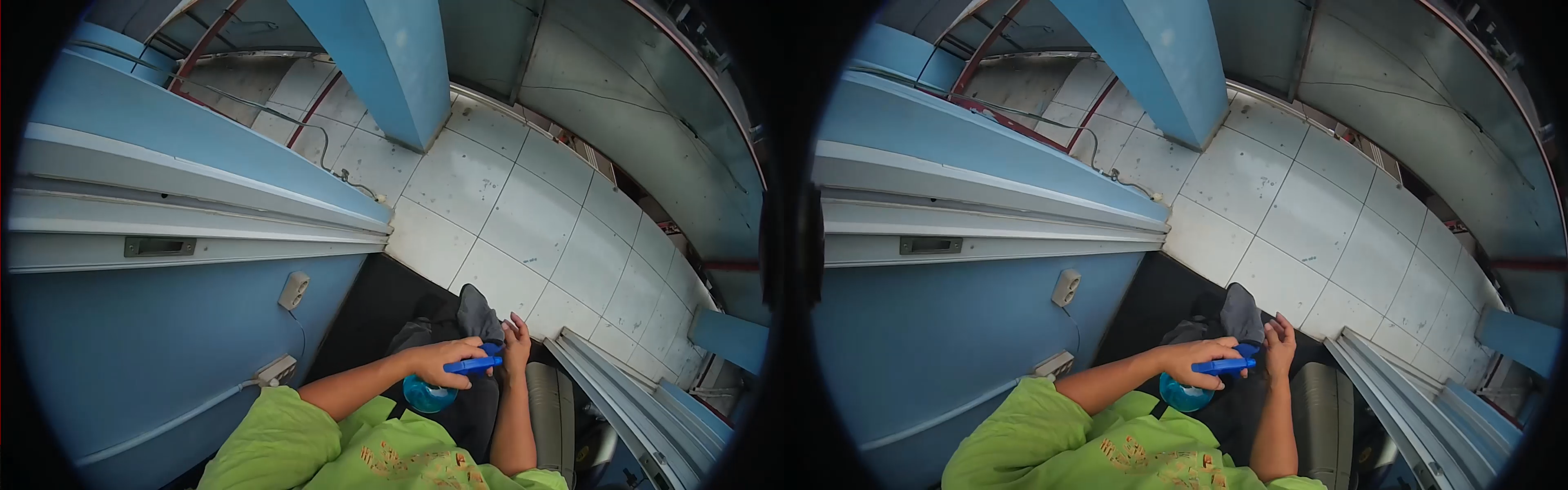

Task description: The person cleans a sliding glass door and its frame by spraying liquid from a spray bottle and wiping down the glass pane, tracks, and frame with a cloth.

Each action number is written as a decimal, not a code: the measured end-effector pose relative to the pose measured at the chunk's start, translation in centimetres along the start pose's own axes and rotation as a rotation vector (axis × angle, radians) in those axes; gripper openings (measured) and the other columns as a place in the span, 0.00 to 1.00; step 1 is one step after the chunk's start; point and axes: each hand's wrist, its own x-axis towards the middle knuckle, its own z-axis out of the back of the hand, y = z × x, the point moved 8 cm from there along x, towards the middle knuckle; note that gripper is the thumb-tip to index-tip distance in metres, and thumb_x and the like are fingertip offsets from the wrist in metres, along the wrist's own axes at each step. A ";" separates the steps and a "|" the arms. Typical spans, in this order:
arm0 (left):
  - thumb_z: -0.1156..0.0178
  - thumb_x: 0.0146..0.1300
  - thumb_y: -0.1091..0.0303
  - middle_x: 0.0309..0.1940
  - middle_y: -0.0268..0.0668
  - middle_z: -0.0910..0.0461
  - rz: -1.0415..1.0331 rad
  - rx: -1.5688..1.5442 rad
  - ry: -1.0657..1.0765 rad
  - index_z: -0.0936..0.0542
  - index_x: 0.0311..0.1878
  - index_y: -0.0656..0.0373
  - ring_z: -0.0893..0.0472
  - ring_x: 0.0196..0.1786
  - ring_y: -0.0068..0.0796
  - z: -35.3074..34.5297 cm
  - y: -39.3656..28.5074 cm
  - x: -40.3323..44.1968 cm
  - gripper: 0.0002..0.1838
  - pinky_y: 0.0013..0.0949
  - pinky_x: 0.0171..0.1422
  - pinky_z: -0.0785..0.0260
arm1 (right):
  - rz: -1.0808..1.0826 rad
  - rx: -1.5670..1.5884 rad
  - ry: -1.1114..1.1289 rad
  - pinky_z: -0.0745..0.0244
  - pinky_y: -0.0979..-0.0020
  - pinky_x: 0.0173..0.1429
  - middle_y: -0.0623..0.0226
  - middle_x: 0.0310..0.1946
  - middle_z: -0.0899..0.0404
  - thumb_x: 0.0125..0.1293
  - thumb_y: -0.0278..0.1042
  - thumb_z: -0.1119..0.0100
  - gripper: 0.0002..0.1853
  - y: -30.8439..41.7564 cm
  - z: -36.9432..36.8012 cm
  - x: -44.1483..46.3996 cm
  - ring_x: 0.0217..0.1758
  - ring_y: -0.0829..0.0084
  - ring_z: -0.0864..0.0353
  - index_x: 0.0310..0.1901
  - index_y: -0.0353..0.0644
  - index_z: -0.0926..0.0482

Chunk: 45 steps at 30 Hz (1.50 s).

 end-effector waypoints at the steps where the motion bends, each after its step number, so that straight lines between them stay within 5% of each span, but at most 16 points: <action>1: 0.36 0.52 0.64 0.45 0.38 0.31 -0.003 -0.001 -0.008 0.22 0.55 0.53 0.26 0.47 0.37 -0.8 -1.2 -0.5 0.24 0.37 0.53 0.34 | 0.013 -0.012 0.031 0.28 0.72 0.59 0.59 0.53 0.22 0.68 0.32 0.42 0.21 1.0 -0.7 -1.0 0.52 0.69 0.21 0.60 0.36 0.27; 4: 0.36 0.52 0.65 0.45 0.37 0.32 -0.046 0.010 -0.060 0.22 0.56 0.53 0.26 0.48 0.37 -3.1 -4.9 -1.8 0.25 0.37 0.54 0.34 | -0.368 0.393 0.517 0.21 0.67 0.49 0.57 0.47 0.18 0.71 0.66 0.55 0.35 -0.9 -5.6 -5.1 0.45 0.65 0.17 0.56 0.36 0.23; 6: 0.36 0.53 0.65 0.45 0.37 0.32 -0.068 0.010 -0.139 0.23 0.56 0.53 0.26 0.49 0.37 -3.7 -6.4 -3.1 0.24 0.37 0.55 0.33 | -0.587 0.585 0.786 0.20 0.66 0.43 0.60 0.34 0.17 0.69 0.69 0.52 0.33 -2.9 -5.8 -6.9 0.34 0.66 0.17 0.47 0.40 0.21; 7: 0.37 0.55 0.66 0.47 0.38 0.32 -0.042 0.032 -0.197 0.23 0.56 0.54 0.26 0.51 0.36 -3.6 -7.5 -4.3 0.23 0.36 0.56 0.32 | -0.570 0.699 0.699 0.22 0.68 0.39 0.65 0.25 0.20 0.68 0.69 0.52 0.31 -2.4 -6.7 -7.4 0.25 0.68 0.21 0.39 0.44 0.20; 10: 0.37 0.57 0.70 0.54 0.39 0.32 -0.072 0.032 -0.455 0.23 0.57 0.56 0.26 0.55 0.33 -2.5 -10.6 -9.1 0.22 0.34 0.56 0.31 | -0.525 0.617 0.799 0.24 0.71 0.35 0.71 0.24 0.22 0.68 0.65 0.49 0.27 3.7 -10.4 -12.9 0.23 0.71 0.25 0.39 0.45 0.20; 11: 0.37 0.58 0.72 0.62 0.42 0.35 -0.118 -0.048 -0.576 0.24 0.59 0.59 0.28 0.59 0.30 -2.1 -11.6 -11.5 0.23 0.31 0.56 0.30 | -0.470 0.571 1.064 0.23 0.71 0.39 0.71 0.28 0.20 0.67 0.53 0.42 0.19 4.5 -12.1 -13.5 0.29 0.74 0.21 0.42 0.43 0.20; 12: 0.36 0.58 0.73 0.65 0.43 0.37 -0.176 0.132 -0.681 0.25 0.61 0.59 0.28 0.59 0.28 -1.3 -12.5 -14.0 0.26 0.30 0.55 0.29 | -0.280 0.086 0.855 0.21 0.70 0.45 0.67 0.35 0.17 0.63 0.39 0.37 0.16 5.9 -12.0 -12.5 0.38 0.73 0.17 0.49 0.40 0.21; 15: 0.37 0.58 0.74 0.63 0.45 0.32 -0.066 -0.010 -0.920 0.28 0.63 0.64 0.26 0.62 0.32 -0.1 -14.5 -21.6 0.28 0.26 0.52 0.28 | -0.026 0.125 0.890 0.21 0.69 0.51 0.63 0.44 0.17 0.59 0.25 0.39 0.17 14.8 -18.1 -17.0 0.44 0.72 0.17 0.52 0.35 0.22; 17: 0.37 0.57 0.76 0.69 0.50 0.34 -0.087 -0.151 -1.014 0.29 0.61 0.68 0.26 0.65 0.37 0.7 -15.8 -25.9 0.27 0.24 0.51 0.28 | 0.181 0.058 1.024 0.23 0.70 0.54 0.65 0.43 0.17 0.60 0.20 0.40 0.18 20.5 -22.4 -20.5 0.45 0.73 0.18 0.53 0.36 0.22; 22: 0.36 0.56 0.73 0.68 0.53 0.32 -0.075 -0.014 -1.129 0.27 0.59 0.66 0.25 0.64 0.34 1.7 -19.1 -33.5 0.25 0.27 0.53 0.27 | 1.498 0.038 0.786 0.34 0.65 0.66 0.57 0.59 0.28 0.54 0.21 0.34 0.28 35.9 -31.4 -32.4 0.61 0.61 0.27 0.59 0.39 0.26; 23: 0.36 0.56 0.73 0.68 0.54 0.32 -0.064 -0.009 -1.159 0.27 0.57 0.66 0.25 0.64 0.35 1.8 -19.3 -34.5 0.24 0.27 0.53 0.27 | 1.353 0.205 0.833 0.33 0.65 0.64 0.54 0.60 0.29 0.52 0.20 0.32 0.35 36.6 -33.9 -32.7 0.59 0.61 0.27 0.64 0.41 0.31; 25: 0.36 0.56 0.72 0.67 0.54 0.32 -0.049 -0.035 -1.178 0.26 0.56 0.66 0.24 0.63 0.36 2.2 -19.6 -35.5 0.23 0.28 0.53 0.28 | 1.552 0.410 0.642 0.26 0.68 0.56 0.55 0.63 0.33 0.54 0.17 0.30 0.52 39.1 -36.8 -35.6 0.51 0.70 0.24 0.75 0.45 0.54; 29: 0.37 0.58 0.73 0.66 0.56 0.30 -0.095 -0.077 -1.263 0.27 0.55 0.67 0.22 0.61 0.39 3.1 -20.1 -35.7 0.21 0.29 0.54 0.28 | 1.843 0.219 0.390 0.29 0.61 0.57 0.56 0.54 0.27 0.43 0.17 0.35 0.29 38.6 -42.0 -37.5 0.52 0.54 0.26 0.52 0.45 0.18; 34: 0.39 0.59 0.76 0.62 0.55 0.28 -0.208 -0.150 -1.475 0.31 0.57 0.68 0.20 0.58 0.39 2.8 -19.7 -35.7 0.22 0.30 0.54 0.27 | 1.798 0.106 0.576 0.28 0.64 0.53 0.56 0.49 0.26 0.47 0.22 0.30 0.21 31.6 -42.7 -31.4 0.48 0.58 0.25 0.47 0.41 0.16; 39: 0.40 0.59 0.77 0.61 0.53 0.27 -0.232 -0.058 -1.533 0.30 0.56 0.68 0.19 0.56 0.39 3.3 -20.8 -35.2 0.21 0.31 0.55 0.28 | 2.062 0.459 0.652 0.24 0.62 0.47 0.51 0.49 0.24 0.45 0.24 0.32 0.16 42.4 -42.5 -41.1 0.46 0.54 0.22 0.40 0.37 0.19; 45: 0.38 0.56 0.75 0.59 0.56 0.27 -0.360 -0.032 -1.644 0.29 0.55 0.67 0.19 0.56 0.43 4.9 -23.0 -35.5 0.22 0.40 0.59 0.26 | 2.190 0.453 0.410 0.53 0.53 0.71 0.61 0.56 0.20 0.53 0.29 0.38 0.12 49.6 -42.4 -48.4 0.60 0.60 0.26 0.42 0.46 0.18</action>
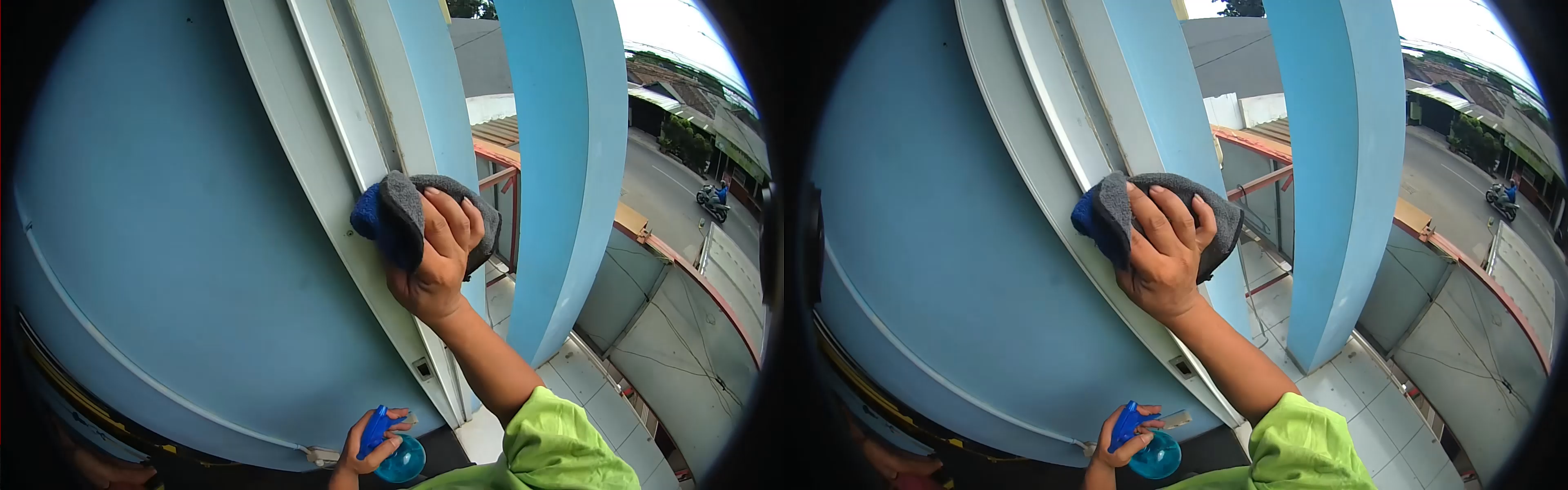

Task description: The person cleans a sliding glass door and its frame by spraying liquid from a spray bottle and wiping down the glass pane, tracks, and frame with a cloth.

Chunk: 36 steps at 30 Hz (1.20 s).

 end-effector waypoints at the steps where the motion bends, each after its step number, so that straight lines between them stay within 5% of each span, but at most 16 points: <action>1: 0.39 0.57 0.76 0.59 0.55 0.26 -0.021 0.044 0.015 0.29 0.55 0.67 0.19 0.56 0.42 -0.5 -1.0 0.7 0.21 0.39 0.59 0.26 | -0.007 0.046 0.073 0.53 0.49 0.74 0.59 0.56 0.20 0.52 0.28 0.37 0.18 -0.5 -0.1 -2.5 0.69 0.53 0.31 0.47 0.42 0.16; 5: 0.38 0.59 0.73 0.58 0.49 0.24 -0.127 0.109 0.131 0.28 0.56 0.67 0.19 0.56 0.35 -2.5 -6.0 3.7 0.21 0.35 0.60 0.28 | 0.073 0.109 0.280 0.67 0.44 0.79 0.63 0.57 0.20 0.55 0.35 0.40 0.17 0.2 -0.8 -5.0 0.74 0.51 0.39 0.47 0.56 0.13; 9: 0.38 0.59 0.71 0.57 0.45 0.21 -0.320 0.340 0.168 0.28 0.57 0.66 0.19 0.54 0.31 -4.1 -11.0 5.8 0.23 0.32 0.58 0.27 | 0.140 0.121 0.228 0.68 0.39 0.78 0.60 0.59 0.23 0.49 0.29 0.39 0.18 1.1 -3.2 7.6 0.79 0.53 0.47 0.44 0.56 0.14; 12: 0.36 0.55 0.73 0.56 0.54 0.23 -0.294 0.324 0.162 0.27 0.51 0.66 0.18 0.55 0.38 -5.1 -13.9 6.7 0.20 0.36 0.59 0.27 | 0.234 -0.012 0.159 0.53 0.43 0.75 0.60 0.56 0.22 0.49 0.29 0.36 0.17 1.8 -3.9 13.3 0.73 0.53 0.36 0.43 0.51 0.16; 15: 0.36 0.55 0.73 0.54 0.54 0.22 -0.425 0.314 0.104 0.27 0.51 0.65 0.17 0.52 0.38 -4.1 -14.8 6.0 0.20 0.36 0.58 0.26 | 0.349 0.171 -0.240 0.30 0.61 0.51 0.60 0.46 0.20 0.44 0.23 0.32 0.15 1.5 -0.3 13.9 0.48 0.58 0.22 0.38 0.40 0.18; 17: 0.36 0.54 0.71 0.60 0.57 0.28 -0.348 0.319 0.100 0.27 0.53 0.64 0.22 0.60 0.44 -3.5 -15.8 5.4 0.23 0.41 0.60 0.28 | 0.347 0.144 -0.368 0.28 0.61 0.53 0.56 0.46 0.19 0.44 0.20 0.33 0.16 -0.4 3.0 14.2 0.50 0.56 0.22 0.39 0.38 0.17; 19: 0.33 0.46 0.67 0.51 0.50 0.21 -0.536 0.407 0.067 0.22 0.52 0.67 0.20 0.53 0.39 -3.6 -19.4 5.0 0.27 0.38 0.60 0.28 | 0.374 0.136 -0.564 0.21 0.70 0.54 0.57 0.42 0.15 0.69 0.19 0.47 0.09 -2.7 6.2 16.0 0.46 0.66 0.14 0.46 0.32 0.18; 21: 0.35 0.48 0.67 0.47 0.50 0.21 -0.645 0.407 0.073 0.23 0.50 0.69 0.20 0.51 0.37 -4.0 -22.9 5.2 0.25 0.38 0.60 0.28 | 0.328 0.382 -0.749 0.21 0.72 0.47 0.59 0.38 0.16 0.68 0.23 0.44 0.10 -4.1 8.0 19.6 0.38 0.66 0.15 0.49 0.33 0.19; 24: 0.38 0.48 0.69 0.43 0.51 0.21 -1.168 0.565 -0.017 0.24 0.48 0.72 0.19 0.45 0.34 -4.2 -28.5 3.9 0.23 0.34 0.50 0.24 | 0.471 0.347 -0.526 0.25 0.70 0.43 0.61 0.36 0.18 0.70 0.23 0.48 0.10 -0.6 8.0 25.9 0.36 0.69 0.18 0.50 0.31 0.22; 25: 0.37 0.50 0.64 0.56 0.55 0.30 -1.096 0.540 -0.020 0.23 0.48 0.69 0.25 0.58 0.41 -3.1 -29.1 5.0 0.23 0.42 0.61 0.34 | 0.604 0.301 -0.537 0.28 0.66 0.40 0.61 0.31 0.21 0.68 0.21 0.50 0.12 0.8 7.2 27.7 0.34 0.64 0.21 0.51 0.34 0.23; 27: 0.36 0.49 0.56 0.73 0.62 0.50 -0.941 0.534 0.013 0.19 0.45 0.64 0.44 0.76 0.55 -2.4 -31.8 6.5 0.24 0.58 0.76 0.56 | 0.685 0.210 -0.591 0.31 0.59 0.50 0.57 0.39 0.21 0.65 0.20 0.48 0.15 2.4 5.3 31.0 0.43 0.58 0.23 0.53 0.38 0.23; 30: 0.36 0.50 0.58 0.70 0.59 0.44 -1.098 0.604 0.038 0.21 0.50 0.65 0.38 0.73 0.51 -1.9 -36.9 7.5 0.26 0.54 0.75 0.51 | 0.685 0.115 -0.581 0.36 0.52 0.64 0.52 0.53 0.22 0.65 0.28 0.45 0.18 4.3 1.3 37.5 0.59 0.49 0.26 0.58 0.44 0.24; 31: 0.36 0.50 0.59 0.67 0.57 0.38 -1.150 0.602 0.050 0.23 0.55 0.66 0.33 0.69 0.49 -1.9 -38.8 7.7 0.30 0.51 0.74 0.48 | 0.840 -0.056 -0.704 0.26 0.54 0.54 0.51 0.40 0.21 0.66 0.26 0.44 0.12 6.6 0.8 38.8 0.46 0.52 0.19 0.50 0.40 0.23; 33: 0.35 0.52 0.65 0.50 0.43 0.25 -0.965 0.439 0.152 0.46 0.73 0.67 0.25 0.56 0.39 -2.3 -42.3 8.4 0.47 0.39 0.68 0.35 | 0.689 -0.033 -0.560 0.29 0.52 0.61 0.49 0.46 0.20 0.65 0.29 0.45 0.15 7.1 -2.1 45.1 0.53 0.50 0.21 0.53 0.41 0.23; 35: 0.35 0.55 0.66 0.53 0.42 0.26 -0.883 0.537 0.201 0.44 0.72 0.68 0.25 0.57 0.38 -2.0 -46.2 8.7 0.44 0.40 0.67 0.34 | 0.518 0.051 -0.396 0.41 0.53 0.70 0.54 0.56 0.22 0.64 0.34 0.54 0.23 9.3 -4.4 49.1 0.64 0.49 0.30 0.60 0.40 0.26; 36: 0.35 0.51 0.66 0.51 0.41 0.23 -0.939 0.580 0.170 0.41 0.74 0.63 0.23 0.55 0.35 -1.5 -48.0 9.0 0.45 0.38 0.61 0.30 | 0.574 0.010 -0.407 0.37 0.52 0.68 0.50 0.54 0.23 0.70 0.45 0.56 0.23 10.0 -5.7 51.6 0.61 0.50 0.28 0.57 0.39 0.25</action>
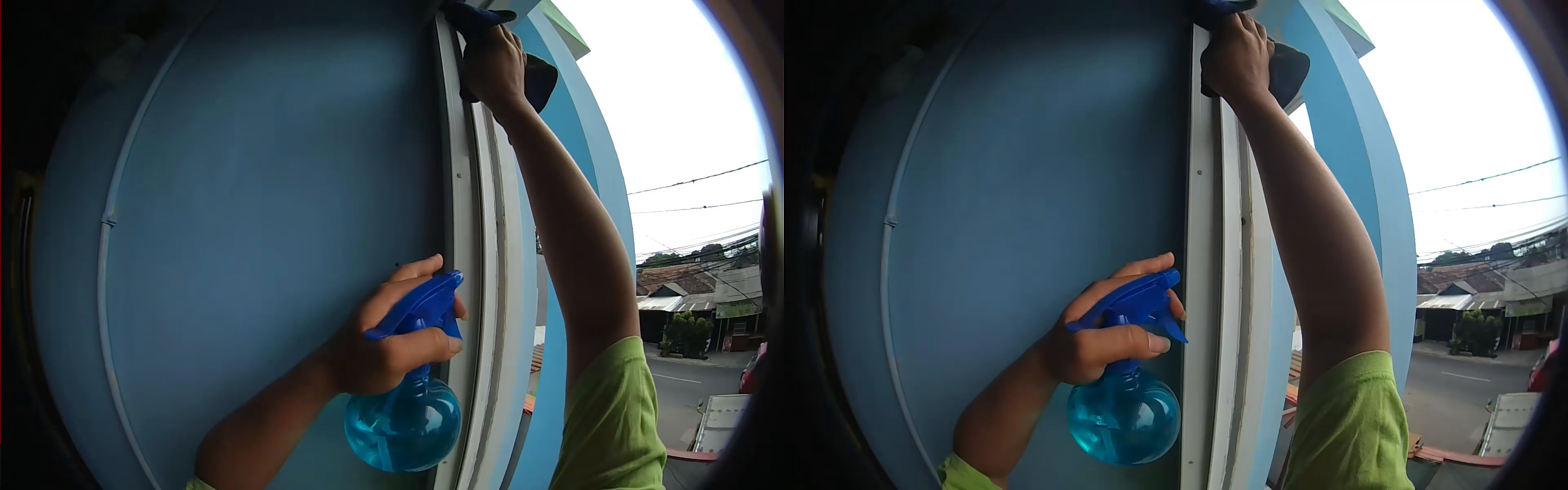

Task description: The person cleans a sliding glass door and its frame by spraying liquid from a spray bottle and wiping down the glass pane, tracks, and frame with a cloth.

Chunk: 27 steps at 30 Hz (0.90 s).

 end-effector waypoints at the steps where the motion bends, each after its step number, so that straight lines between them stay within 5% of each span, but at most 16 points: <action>1: 0.35 0.51 0.66 0.51 0.41 0.23 -0.010 -0.007 -0.012 0.41 0.74 0.63 0.23 0.55 0.35 2.4 0.7 -0.2 0.45 0.38 0.61 0.30 | 0.015 0.006 0.004 0.37 0.52 0.68 0.50 0.54 0.23 0.70 0.45 0.56 0.23 0.5 -3.7 0.2 0.61 0.50 0.28 0.57 0.39 0.25; 3: 0.35 0.52 0.68 0.50 0.42 0.23 0.007 -0.104 0.035 0.41 0.74 0.61 0.23 0.54 0.35 4.0 0.9 0.7 0.44 0.37 0.60 0.30 | 0.147 -0.434 0.051 0.31 0.52 0.65 0.49 0.54 0.21 0.67 0.35 0.46 0.20 0.4 -8.7 1.9 0.62 0.51 0.24 0.60 0.44 0.25; 5: 0.34 0.54 0.67 0.49 0.40 0.23 -0.142 -0.034 0.028 0.34 0.70 0.61 0.23 0.54 0.35 5.3 1.3 0.9 0.38 0.37 0.60 0.29 | -0.070 -0.333 0.487 0.31 0.56 0.67 0.52 0.58 0.23 0.69 0.35 0.52 0.23 -3.5 -14.5 4.1 0.64 0.53 0.25 0.65 0.49 0.28; 7: 0.33 0.55 0.67 0.48 0.39 0.22 -0.198 0.092 0.060 0.26 0.59 0.60 0.22 0.53 0.36 5.9 0.8 1.3 0.28 0.38 0.60 0.29 | -0.396 0.055 0.497 0.28 0.57 0.62 0.53 0.56 0.21 0.70 0.36 0.53 0.20 -7.4 -17.7 2.9 0.60 0.54 0.22 0.62 0.47 0.26; 9: 0.31 0.55 0.66 0.48 0.38 0.22 -0.201 0.196 0.098 0.20 0.48 0.59 0.21 0.52 0.37 6.7 0.2 1.8 0.18 0.38 0.59 0.29 | -0.215 -0.062 0.459 0.26 0.57 0.58 0.52 0.52 0.20 0.71 0.37 0.53 0.18 -5.9 -16.8 2.1 0.55 0.54 0.20 0.59 0.45 0.24; 11: 0.33 0.57 0.68 0.46 0.37 0.22 -0.706 0.826 0.047 0.18 0.45 0.57 0.21 0.51 0.37 5.1 -2.7 0.9 0.12 0.39 0.60 0.28 | -0.029 -0.177 0.418 0.24 0.57 0.55 0.51 0.49 0.19 0.71 0.37 0.52 0.17 -3.2 -14.0 0.2 0.51 0.55 0.17 0.56 0.42 0.23; 12: 0.36 0.59 0.67 0.46 0.37 0.21 -0.730 0.804 0.032 0.17 0.43 0.55 0.21 0.52 0.37 4.8 -3.2 0.8 0.09 0.40 0.60 0.28 | -0.003 -0.241 0.431 0.32 0.50 0.60 0.52 0.52 0.20 0.70 0.39 0.53 0.17 -2.8 -12.5 -1.4 0.58 0.54 0.22 0.55 0.46 0.21; 14: 0.36 0.58 0.65 0.47 0.39 0.20 -0.408 0.435 0.024 0.17 0.41 0.55 0.20 0.52 0.38 5.3 -2.5 1.3 0.09 0.41 0.61 0.28 | 0.012 -0.228 0.491 0.40 0.43 0.65 0.53 0.52 0.19 0.68 0.38 0.53 0.17 -0.5 -8.2 -5.6 0.64 0.54 0.25 0.53 0.50 0.19; 20: 0.37 0.47 0.67 0.45 0.44 0.18 -0.206 0.449 -0.118 0.18 0.42 0.64 0.18 0.50 0.39 2.5 -4.4 -0.9 0.18 0.41 0.59 0.26 | 0.104 0.218 0.575 0.47 0.56 0.64 0.58 0.38 0.17 0.52 0.26 0.44 0.13 9.8 6.8 -22.3 0.50 0.57 0.22 0.40 0.45 0.16; 23: 0.39 0.47 0.69 0.44 0.46 0.18 -0.081 0.505 -0.134 0.20 0.45 0.65 0.17 0.50 0.40 1.0 -8.2 1.4 0.19 0.41 0.57 0.23 | 0.103 0.536 0.679 0.50 0.54 0.67 0.61 0.40 0.18 0.46 0.29 0.38 0.16 12.9 14.8 -26.0 0.56 0.59 0.25 0.41 0.46 0.16; 25: 0.39 0.47 0.70 0.44 0.47 0.18 0.022 0.479 -0.165 0.21 0.46 0.65 0.17 0.50 0.41 0.5 -10.0 1.7 0.20 0.41 0.55 0.21 | 0.263 0.421 0.677 0.48 0.55 0.66 0.61 0.51 0.21 0.43 0.34 0.36 0.22 14.6 18.6 -29.0 0.61 0.62 0.29 0.45 0.47 0.16; 27: 0.39 0.48 0.69 0.44 0.47 0.17 0.123 0.354 -0.285 0.21 0.47 0.65 0.17 0.50 0.40 0.7 -10.8 1.6 0.20 0.42 0.54 0.20 | 0.265 0.365 0.342 0.51 0.56 0.69 0.60 0.48 0.19 0.48 0.42 0.32 0.21 13.4 22.6 -28.9 0.65 0.65 0.32 0.45 0.47 0.16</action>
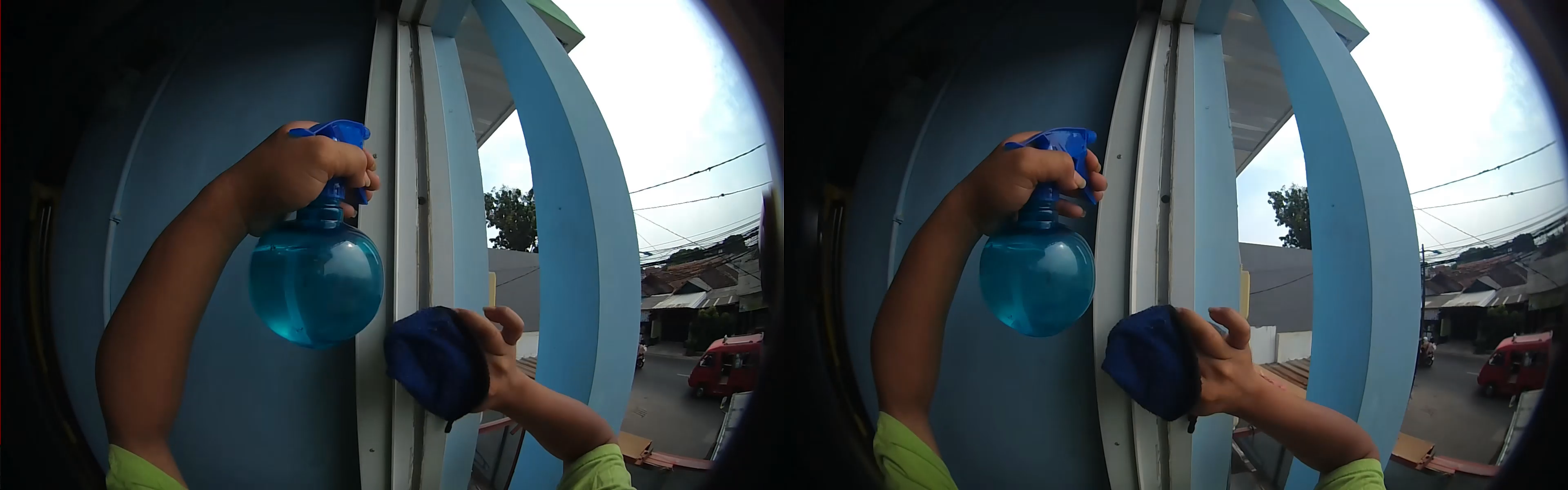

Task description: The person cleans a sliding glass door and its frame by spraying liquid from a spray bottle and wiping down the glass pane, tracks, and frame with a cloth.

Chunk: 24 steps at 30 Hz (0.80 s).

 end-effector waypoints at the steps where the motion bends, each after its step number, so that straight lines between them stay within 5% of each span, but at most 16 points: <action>1: 0.39 0.49 0.69 0.42 0.46 0.17 0.008 0.086 -0.006 0.22 0.48 0.64 0.17 0.49 0.39 0.1 -1.0 0.4 0.20 0.40 0.53 0.20 | -0.046 -0.085 -0.192 0.50 0.57 0.69 0.59 0.45 0.19 0.49 0.39 0.32 0.19 -1.0 2.6 0.1 0.64 0.65 0.31 0.45 0.45 0.16; 7: 0.39 0.50 0.68 0.35 0.40 0.20 0.018 0.533 -0.137 0.22 0.43 0.59 0.19 0.39 0.33 5.5 -7.3 1.0 0.16 0.36 0.44 0.23 | -0.350 -0.016 -0.541 0.35 0.54 0.64 0.58 0.35 0.18 0.51 0.20 0.38 0.15 -7.7 10.8 6.3 0.47 0.57 0.20 0.43 0.36 0.19; 10: 0.38 0.51 0.66 0.33 0.38 0.22 0.084 0.477 -0.385 0.22 0.41 0.56 0.21 0.35 0.30 3.2 -10.5 1.3 0.13 0.36 0.43 0.24 | -0.210 -0.435 -0.392 0.20 0.66 0.36 0.55 0.32 0.17 0.65 0.19 0.44 0.09 -8.5 15.7 5.5 0.31 0.59 0.14 0.46 0.32 0.22; 12: 0.38 0.51 0.65 0.32 0.37 0.22 0.062 0.509 -0.430 0.23 0.40 0.56 0.21 0.35 0.28 2.8 -12.7 0.6 0.12 0.35 0.43 0.24 | -0.342 -0.385 -0.377 0.34 0.51 0.64 0.60 0.32 0.18 0.50 0.18 0.43 0.12 -10.0 16.6 5.7 0.42 0.55 0.18 0.38 0.39 0.20; 18: 0.41 0.49 0.66 0.31 0.41 0.21 -0.167 0.441 -0.354 0.21 0.33 0.63 0.19 0.35 0.30 1.6 -26.3 -1.0 0.11 0.37 0.49 0.24 | -0.153 -0.447 -0.581 0.32 0.59 0.55 0.62 0.31 0.18 0.50 0.23 0.39 0.08 -7.0 26.0 16.4 0.43 0.60 0.21 0.32 0.46 0.17; 21: 0.41 0.51 0.65 0.29 0.41 0.21 -0.225 0.447 -0.327 0.19 0.33 0.63 0.19 0.36 0.31 3.2 -34.3 -5.0 0.11 0.38 0.47 0.23 | -0.244 -0.479 -0.574 0.34 0.57 0.56 0.62 0.36 0.18 0.53 0.29 0.39 0.07 -5.7 29.3 26.0 0.49 0.58 0.24 0.34 0.47 0.15; 24: 0.40 0.52 0.65 0.33 0.42 0.20 -0.219 0.475 -0.244 0.20 0.39 0.64 0.18 0.39 0.31 4.9 -40.7 -8.3 0.13 0.37 0.48 0.23 | -0.541 -0.307 -0.184 0.39 0.50 0.66 0.53 0.55 0.23 0.66 0.41 0.48 0.18 -3.0 30.2 35.1 0.65 0.50 0.30 0.56 0.49 0.21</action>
